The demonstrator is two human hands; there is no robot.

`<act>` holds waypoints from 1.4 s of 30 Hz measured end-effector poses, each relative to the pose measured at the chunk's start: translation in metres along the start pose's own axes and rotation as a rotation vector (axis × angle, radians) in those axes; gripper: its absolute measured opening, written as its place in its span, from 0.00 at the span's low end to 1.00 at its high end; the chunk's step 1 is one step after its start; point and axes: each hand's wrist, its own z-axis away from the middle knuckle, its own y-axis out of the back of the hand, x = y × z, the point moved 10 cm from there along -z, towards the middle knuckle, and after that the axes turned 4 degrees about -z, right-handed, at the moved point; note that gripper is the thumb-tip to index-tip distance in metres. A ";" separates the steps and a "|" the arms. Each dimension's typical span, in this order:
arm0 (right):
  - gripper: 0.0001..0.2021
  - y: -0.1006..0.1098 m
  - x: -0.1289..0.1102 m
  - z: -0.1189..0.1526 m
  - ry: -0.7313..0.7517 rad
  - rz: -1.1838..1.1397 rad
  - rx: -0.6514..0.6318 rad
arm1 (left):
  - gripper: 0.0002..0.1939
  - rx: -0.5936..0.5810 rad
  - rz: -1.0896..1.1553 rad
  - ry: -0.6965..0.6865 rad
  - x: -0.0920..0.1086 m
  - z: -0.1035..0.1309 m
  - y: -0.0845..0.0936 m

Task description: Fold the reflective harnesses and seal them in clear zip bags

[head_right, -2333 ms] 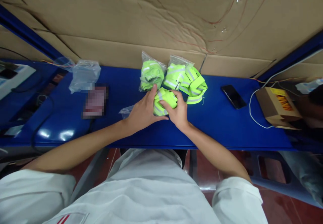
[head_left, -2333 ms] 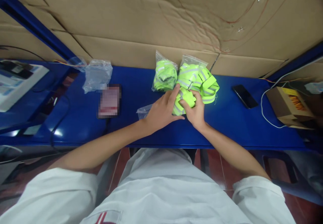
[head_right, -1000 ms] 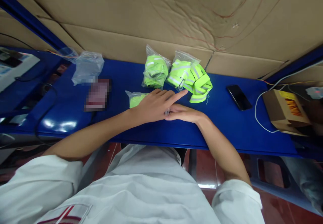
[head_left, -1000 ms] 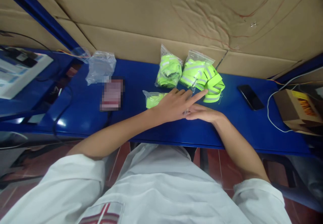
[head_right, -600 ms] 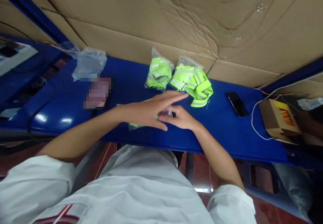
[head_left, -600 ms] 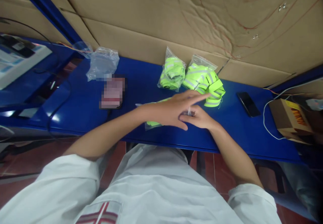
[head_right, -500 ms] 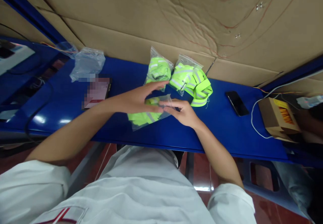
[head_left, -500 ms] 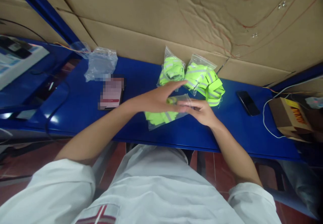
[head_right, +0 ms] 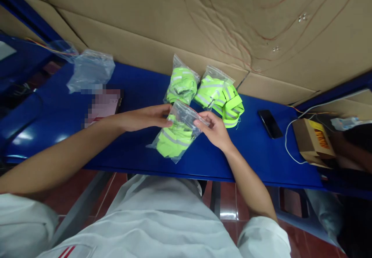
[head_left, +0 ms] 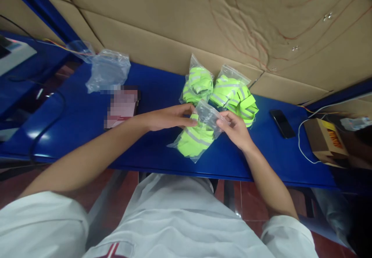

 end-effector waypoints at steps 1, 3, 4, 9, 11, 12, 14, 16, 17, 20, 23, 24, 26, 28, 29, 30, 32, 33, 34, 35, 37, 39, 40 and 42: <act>0.23 -0.005 0.004 0.000 -0.029 -0.020 -0.028 | 0.25 0.026 -0.033 -0.014 0.001 0.000 0.003; 0.23 -0.009 0.006 -0.001 -0.046 -0.040 -0.034 | 0.25 0.131 -0.077 -0.055 0.003 -0.001 0.011; 0.23 -0.009 0.008 -0.001 -0.052 -0.048 -0.025 | 0.24 0.194 -0.081 -0.077 0.003 -0.001 0.014; 0.21 -0.003 0.026 -0.005 -0.129 -0.164 0.033 | 0.21 0.453 0.018 -0.115 -0.009 0.005 0.030; 0.19 0.006 0.034 -0.007 -0.136 -0.186 0.096 | 0.21 0.494 0.053 -0.091 -0.017 0.007 0.034; 0.19 0.009 0.037 -0.007 -0.134 -0.185 0.123 | 0.20 0.507 0.052 -0.083 -0.019 0.007 0.035; 0.19 0.013 0.040 -0.008 -0.124 -0.166 0.155 | 0.20 0.532 0.032 -0.094 -0.018 0.008 0.038; 0.20 0.013 0.036 -0.008 -0.096 -0.131 0.161 | 0.20 0.553 0.010 -0.141 -0.012 0.010 0.040; 0.20 0.011 0.033 -0.007 -0.076 -0.110 0.157 | 0.19 0.561 0.001 -0.168 -0.009 0.011 0.040; 0.20 0.006 0.021 -0.005 -0.012 -0.052 0.147 | 0.17 0.573 -0.028 -0.225 0.001 0.014 0.039; 0.20 0.003 0.014 -0.002 0.018 -0.016 0.151 | 0.16 0.571 -0.059 -0.251 0.007 0.017 0.036; 0.21 0.002 0.013 -0.001 0.016 -0.009 0.148 | 0.17 0.573 -0.071 -0.254 0.009 0.018 0.035; 0.23 -0.001 0.015 -0.001 0.002 -0.005 0.136 | 0.17 0.575 -0.094 -0.245 0.010 0.019 0.035; 0.24 -0.003 0.016 -0.001 -0.009 -0.002 0.124 | 0.18 0.570 -0.108 -0.230 0.010 0.019 0.034; 0.24 -0.003 0.017 0.000 -0.010 0.003 0.125 | 0.19 0.563 -0.114 -0.228 0.010 0.018 0.034; 0.23 -0.003 0.017 0.000 -0.010 0.012 0.128 | 0.19 0.551 -0.118 -0.232 0.010 0.018 0.033; 0.22 -0.002 0.017 0.001 -0.003 0.034 0.140 | 0.19 0.531 -0.113 -0.253 0.012 0.017 0.031; 0.21 -0.001 0.017 0.001 0.004 0.043 0.149 | 0.19 0.522 -0.100 -0.264 0.012 0.016 0.030; 0.21 -0.001 0.016 0.002 0.015 0.050 0.157 | 0.19 0.514 -0.076 -0.269 0.012 0.015 0.029; 0.20 0.000 0.014 0.002 0.030 0.054 0.159 | 0.18 0.511 -0.044 -0.266 0.011 0.015 0.028; 0.18 -0.002 0.011 0.003 0.062 0.045 0.143 | 0.18 0.513 0.004 -0.235 0.006 0.014 0.027; 0.18 -0.008 0.010 0.003 0.067 0.030 0.107 | 0.19 0.536 -0.007 -0.202 0.002 0.015 0.027; 0.19 -0.010 0.011 0.003 0.055 0.026 0.094 | 0.19 0.550 -0.030 -0.191 0.001 0.015 0.027; 0.20 -0.013 0.014 0.003 0.022 0.024 0.095 | 0.20 0.566 -0.077 -0.181 -0.001 0.016 0.028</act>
